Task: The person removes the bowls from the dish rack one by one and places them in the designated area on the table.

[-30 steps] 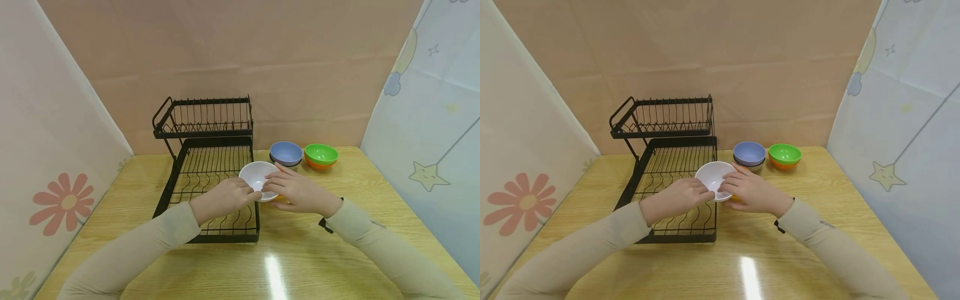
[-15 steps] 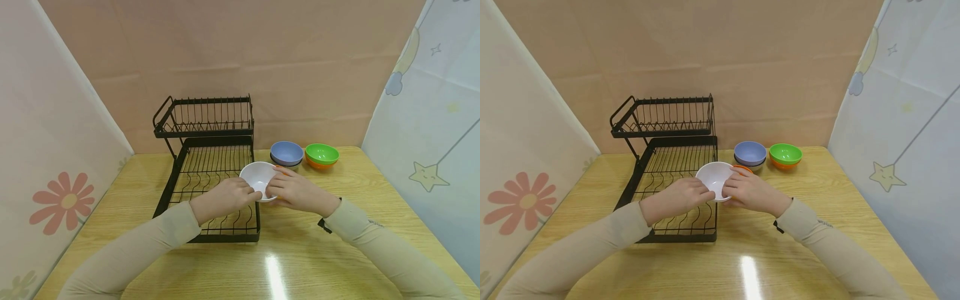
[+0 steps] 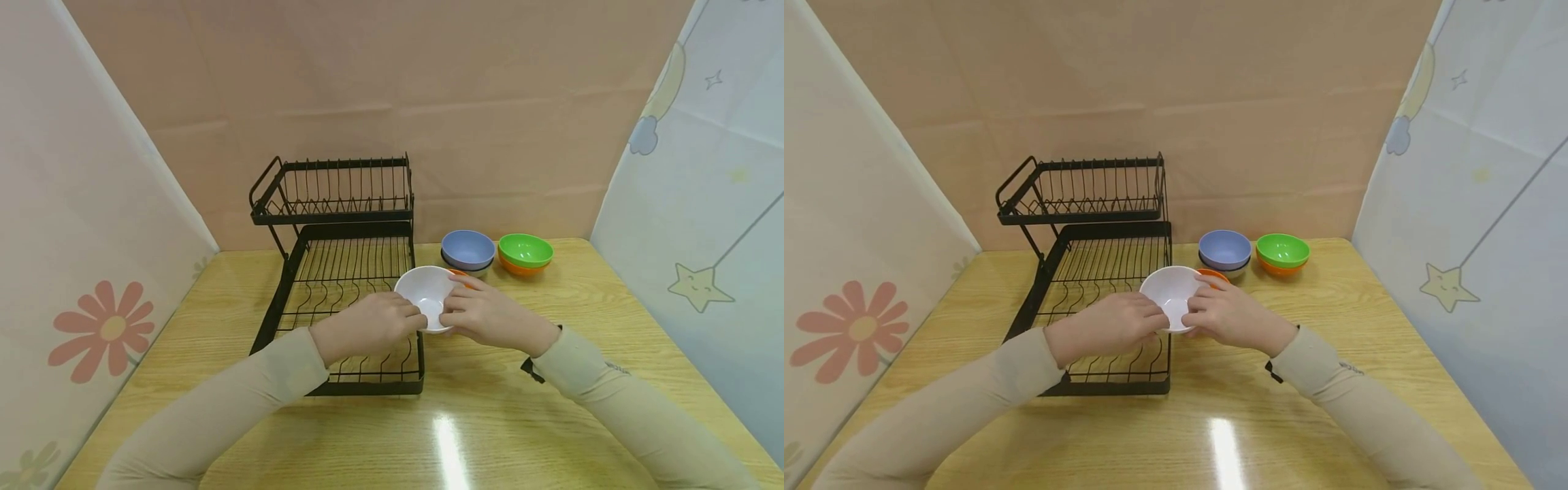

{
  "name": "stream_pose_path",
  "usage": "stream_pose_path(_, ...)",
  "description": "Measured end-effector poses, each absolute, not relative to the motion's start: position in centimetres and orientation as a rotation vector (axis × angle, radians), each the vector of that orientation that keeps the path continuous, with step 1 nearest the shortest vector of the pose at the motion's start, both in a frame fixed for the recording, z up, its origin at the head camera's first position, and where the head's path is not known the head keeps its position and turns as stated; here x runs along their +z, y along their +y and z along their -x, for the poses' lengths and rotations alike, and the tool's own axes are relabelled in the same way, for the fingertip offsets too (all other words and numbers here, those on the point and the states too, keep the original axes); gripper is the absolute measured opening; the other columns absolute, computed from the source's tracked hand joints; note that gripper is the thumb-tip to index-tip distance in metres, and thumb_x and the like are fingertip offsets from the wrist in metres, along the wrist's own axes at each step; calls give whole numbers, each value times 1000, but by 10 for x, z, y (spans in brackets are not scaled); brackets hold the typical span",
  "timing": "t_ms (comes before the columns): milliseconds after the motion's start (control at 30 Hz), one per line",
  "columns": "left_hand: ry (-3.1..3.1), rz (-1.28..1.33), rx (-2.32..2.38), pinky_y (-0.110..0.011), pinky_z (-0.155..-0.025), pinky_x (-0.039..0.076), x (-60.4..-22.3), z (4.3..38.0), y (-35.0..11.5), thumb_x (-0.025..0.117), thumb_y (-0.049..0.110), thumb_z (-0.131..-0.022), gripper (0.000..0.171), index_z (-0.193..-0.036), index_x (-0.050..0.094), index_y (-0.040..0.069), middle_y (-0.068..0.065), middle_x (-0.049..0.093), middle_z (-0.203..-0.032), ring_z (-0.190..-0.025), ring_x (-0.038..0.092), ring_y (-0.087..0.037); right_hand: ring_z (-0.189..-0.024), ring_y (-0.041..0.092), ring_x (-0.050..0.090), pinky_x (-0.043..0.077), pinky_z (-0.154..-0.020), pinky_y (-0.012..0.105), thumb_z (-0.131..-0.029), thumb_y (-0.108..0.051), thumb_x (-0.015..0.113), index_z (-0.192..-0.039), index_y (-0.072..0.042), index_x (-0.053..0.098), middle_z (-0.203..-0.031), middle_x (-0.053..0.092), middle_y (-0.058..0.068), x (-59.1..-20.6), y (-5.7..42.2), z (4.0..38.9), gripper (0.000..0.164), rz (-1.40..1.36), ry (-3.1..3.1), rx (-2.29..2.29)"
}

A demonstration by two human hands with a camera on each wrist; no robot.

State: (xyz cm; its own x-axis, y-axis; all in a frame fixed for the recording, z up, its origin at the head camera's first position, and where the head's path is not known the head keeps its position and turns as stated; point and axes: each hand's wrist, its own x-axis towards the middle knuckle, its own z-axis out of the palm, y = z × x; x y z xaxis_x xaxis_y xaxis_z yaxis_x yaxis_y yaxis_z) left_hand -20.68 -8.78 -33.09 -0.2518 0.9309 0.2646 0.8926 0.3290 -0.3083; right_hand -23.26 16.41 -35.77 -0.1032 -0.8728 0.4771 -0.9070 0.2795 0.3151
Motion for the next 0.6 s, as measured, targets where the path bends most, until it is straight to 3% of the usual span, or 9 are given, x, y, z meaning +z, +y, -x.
stream_pose_path(133,-2321,1516,-118,-32,-100,47,-321,209,-94,62,27,-95,23,-114,64,14,1,68,-115,-110,63,-15,-86,18,60,42,-102,49,-78,-33,73,-85,-16,60,-83,62,-3,-357,169,235,23,-1568,-1976,97)
stream_pose_path(267,-2528,1201,-523,-35,-94,51,-308,216,-104,52,24,-101,26,-122,58,10,-4,65,-119,-108,62,-18,-86,19,59,43,-101,50,-82,-34,70,-87,-16,61,-84,62,-2,-357,174,236,21,-1556,-1982,106)
stream_pose_path(433,-2882,810,-823,-37,-88,54,-307,235,-120,47,28,-103,31,-127,53,9,-6,62,-120,-109,60,-20,-84,18,60,43,-101,50,-75,-29,76,-85,-16,62,-84,62,-2,-357,179,237,22,-1549,-1990,104)
stream_pose_path(600,-3373,872,-621,-45,-95,49,-320,248,-137,45,31,-104,36,-129,53,7,-11,59,-126,-114,59,-27,-84,17,61,43,-102,49,-75,-29,76,-85,-16,61,-84,62,-2,-360,181,236,22,-1537,-1996,104)
